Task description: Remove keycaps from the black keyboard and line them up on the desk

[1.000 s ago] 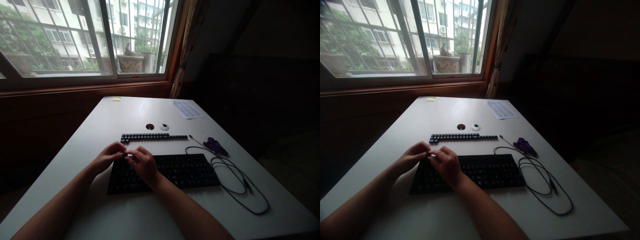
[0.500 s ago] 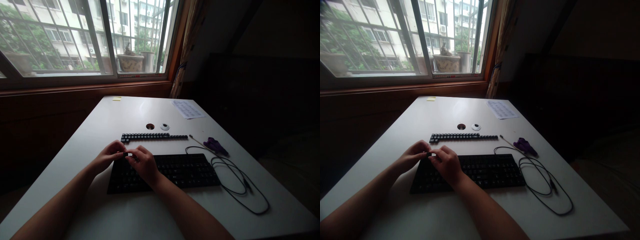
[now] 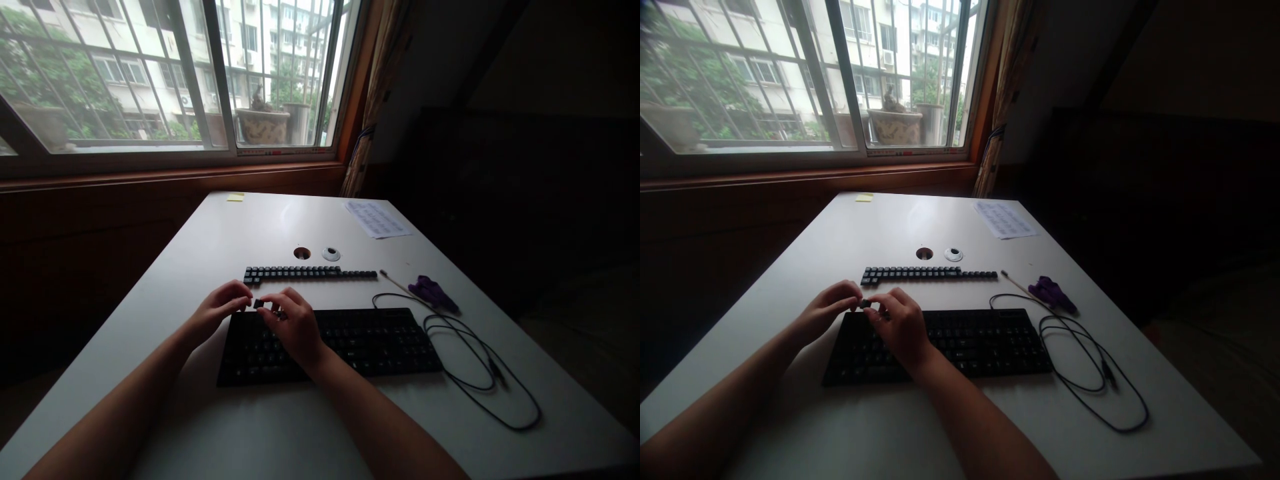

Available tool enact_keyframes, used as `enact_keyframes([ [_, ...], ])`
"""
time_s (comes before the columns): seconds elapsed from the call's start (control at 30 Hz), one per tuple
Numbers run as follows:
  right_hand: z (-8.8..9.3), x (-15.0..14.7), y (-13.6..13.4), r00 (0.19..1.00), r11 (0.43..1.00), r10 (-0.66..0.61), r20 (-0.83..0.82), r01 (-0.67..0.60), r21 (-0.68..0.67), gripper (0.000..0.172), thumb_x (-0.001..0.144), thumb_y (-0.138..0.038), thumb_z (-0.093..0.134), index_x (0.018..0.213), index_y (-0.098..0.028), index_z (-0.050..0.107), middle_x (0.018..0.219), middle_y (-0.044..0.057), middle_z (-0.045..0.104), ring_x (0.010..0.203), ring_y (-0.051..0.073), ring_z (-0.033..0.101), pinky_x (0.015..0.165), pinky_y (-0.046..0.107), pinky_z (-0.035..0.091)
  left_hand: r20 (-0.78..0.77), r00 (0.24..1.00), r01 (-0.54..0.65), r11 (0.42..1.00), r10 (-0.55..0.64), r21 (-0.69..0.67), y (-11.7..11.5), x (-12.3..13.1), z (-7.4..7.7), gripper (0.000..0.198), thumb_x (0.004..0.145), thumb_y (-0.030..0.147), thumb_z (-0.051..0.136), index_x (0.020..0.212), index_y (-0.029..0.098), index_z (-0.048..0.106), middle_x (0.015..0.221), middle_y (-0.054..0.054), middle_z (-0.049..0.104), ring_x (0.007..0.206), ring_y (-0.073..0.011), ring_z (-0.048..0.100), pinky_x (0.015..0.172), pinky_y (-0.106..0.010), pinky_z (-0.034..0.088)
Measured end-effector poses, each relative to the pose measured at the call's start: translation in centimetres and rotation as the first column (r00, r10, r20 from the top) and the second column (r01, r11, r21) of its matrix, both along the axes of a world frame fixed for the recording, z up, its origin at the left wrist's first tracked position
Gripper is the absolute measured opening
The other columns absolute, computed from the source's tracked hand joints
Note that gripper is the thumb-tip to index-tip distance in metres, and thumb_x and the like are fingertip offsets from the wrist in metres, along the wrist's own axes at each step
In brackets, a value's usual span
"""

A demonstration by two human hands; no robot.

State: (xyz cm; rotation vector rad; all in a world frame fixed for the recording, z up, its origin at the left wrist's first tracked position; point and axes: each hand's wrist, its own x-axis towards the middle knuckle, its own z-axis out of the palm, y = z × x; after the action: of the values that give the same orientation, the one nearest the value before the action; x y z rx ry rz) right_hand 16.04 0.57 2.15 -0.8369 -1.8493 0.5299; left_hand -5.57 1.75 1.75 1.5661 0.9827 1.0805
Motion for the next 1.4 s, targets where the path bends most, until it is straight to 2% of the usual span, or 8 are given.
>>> enact_keyframes([
  [0.13, 1.1, 1.1, 1.0, 0.999, 0.999, -0.034, 0.023, 0.034, -0.030, 0.014, 0.090, -0.028, 0.066, 0.102, -0.021, 0.070, 0.087, 0.001, 0.061, 0.073, 0.012, 0.060, 0.072, 0.024, 0.050, -0.102, 0.994, -0.042, 0.998, 0.046, 0.038, 0.3, -0.7, 0.3, 0.020, 0.091, 0.036, 0.062, 0.094, 0.016, 0.064, 0.085, -0.004, 0.061, 0.081, -0.0168, 0.056, 0.072, -0.027, 0.044],
  [0.3, 1.9, 2.4, 3.6, 0.953, 0.994, -0.053, 0.299, 0.080, -0.079, 0.012, 0.088, -0.028, 0.069, 0.097, -0.020, 0.071, 0.086, 0.000, 0.063, 0.075, 0.012, 0.061, 0.075, 0.025, 0.048, -0.262, 0.963, -0.037, 0.995, 0.059, 0.090, 0.8, -1.7, 0.3, 0.023, 0.091, 0.039, 0.062, 0.091, 0.016, 0.065, 0.087, -0.004, 0.064, 0.084, -0.0186, 0.058, 0.076, -0.029, 0.045],
  [0.5, 1.7, 1.7, 6.6, 0.747, 0.988, -0.064, 0.662, 0.142, -0.065, 0.017, 0.091, -0.034, 0.064, 0.101, -0.022, 0.072, 0.103, 0.004, 0.067, 0.087, 0.016, 0.064, 0.080, 0.026, 0.046, -0.452, 0.890, 0.005, 0.991, 0.058, 0.137, 1.6, -2.8, -0.3, 0.028, 0.091, 0.042, 0.059, 0.091, 0.015, 0.067, 0.087, -0.005, 0.065, 0.078, -0.0179, 0.058, 0.068, -0.028, 0.044],
  [0.6, 1.2, 0.8, 7.7, 0.642, 0.989, -0.029, 0.766, 0.131, -0.072, 0.021, 0.092, -0.036, 0.061, 0.104, -0.023, 0.072, 0.106, 0.004, 0.067, 0.092, 0.018, 0.065, 0.079, 0.026, 0.046, -0.493, 0.869, 0.032, 0.991, 0.038, 0.132, 1.7, -3.1, -0.4, 0.028, 0.091, 0.041, 0.058, 0.092, 0.015, 0.068, 0.087, -0.005, 0.065, 0.077, -0.0178, 0.057, 0.068, -0.027, 0.044],
  [0.7, 0.8, 0.0, 8.3, 0.586, 0.990, -0.006, 0.810, 0.116, -0.077, 0.021, 0.090, -0.037, 0.062, 0.104, -0.024, 0.072, 0.107, 0.004, 0.068, 0.095, 0.020, 0.065, 0.077, 0.028, 0.047, -0.511, 0.859, 0.079, 0.991, -0.015, 0.103, 1.7, -3.3, -0.3, 0.027, 0.091, 0.040, 0.058, 0.093, 0.016, 0.068, 0.087, -0.005, 0.064, 0.077, -0.0175, 0.057, 0.068, -0.027, 0.044],
  [0.97, 0.2, -1.0, 8.4, 0.589, 0.989, -0.020, 0.808, 0.132, -0.073, 0.023, 0.092, -0.037, 0.058, 0.107, -0.026, 0.071, 0.112, 0.004, 0.067, 0.098, 0.020, 0.065, 0.081, 0.029, 0.048, -0.509, 0.854, 0.147, 0.988, -0.105, 0.043, 1.7, -3.4, -0.4, 0.021, 0.090, 0.036, 0.060, 0.094, 0.017, 0.069, 0.087, -0.003, 0.062, 0.075, -0.0159, 0.055, 0.066, -0.025, 0.043],
  [1.23, 0.5, 0.5, 8.2, 0.720, 0.989, -0.049, 0.692, 0.132, -0.068, 0.024, 0.091, -0.036, 0.060, 0.111, -0.028, 0.071, 0.109, 0.002, 0.069, 0.094, 0.018, 0.066, 0.084, 0.027, 0.047, -0.510, 0.847, 0.195, 0.980, -0.151, 0.032, 1.6, -3.6, -0.3, 0.025, 0.090, 0.039, 0.059, 0.097, 0.017, 0.069, 0.089, -0.004, 0.063, 0.079, -0.0170, 0.057, 0.069, -0.026, 0.044],
  [1.4, 0.6, 1.2, 7.9, 0.667, 0.994, 0.031, 0.744, 0.060, -0.096, 0.029, 0.091, -0.027, 0.057, 0.117, -0.032, 0.070, 0.112, 0.001, 0.068, 0.098, 0.017, 0.066, 0.084, 0.026, 0.048, -0.515, 0.843, 0.205, 0.978, -0.156, 0.041, 1.6, -3.7, -0.5, 0.028, 0.090, 0.042, 0.058, 0.095, 0.017, 0.069, 0.088, -0.005, 0.063, 0.078, -0.0178, 0.057, 0.069, -0.027, 0.046],
])
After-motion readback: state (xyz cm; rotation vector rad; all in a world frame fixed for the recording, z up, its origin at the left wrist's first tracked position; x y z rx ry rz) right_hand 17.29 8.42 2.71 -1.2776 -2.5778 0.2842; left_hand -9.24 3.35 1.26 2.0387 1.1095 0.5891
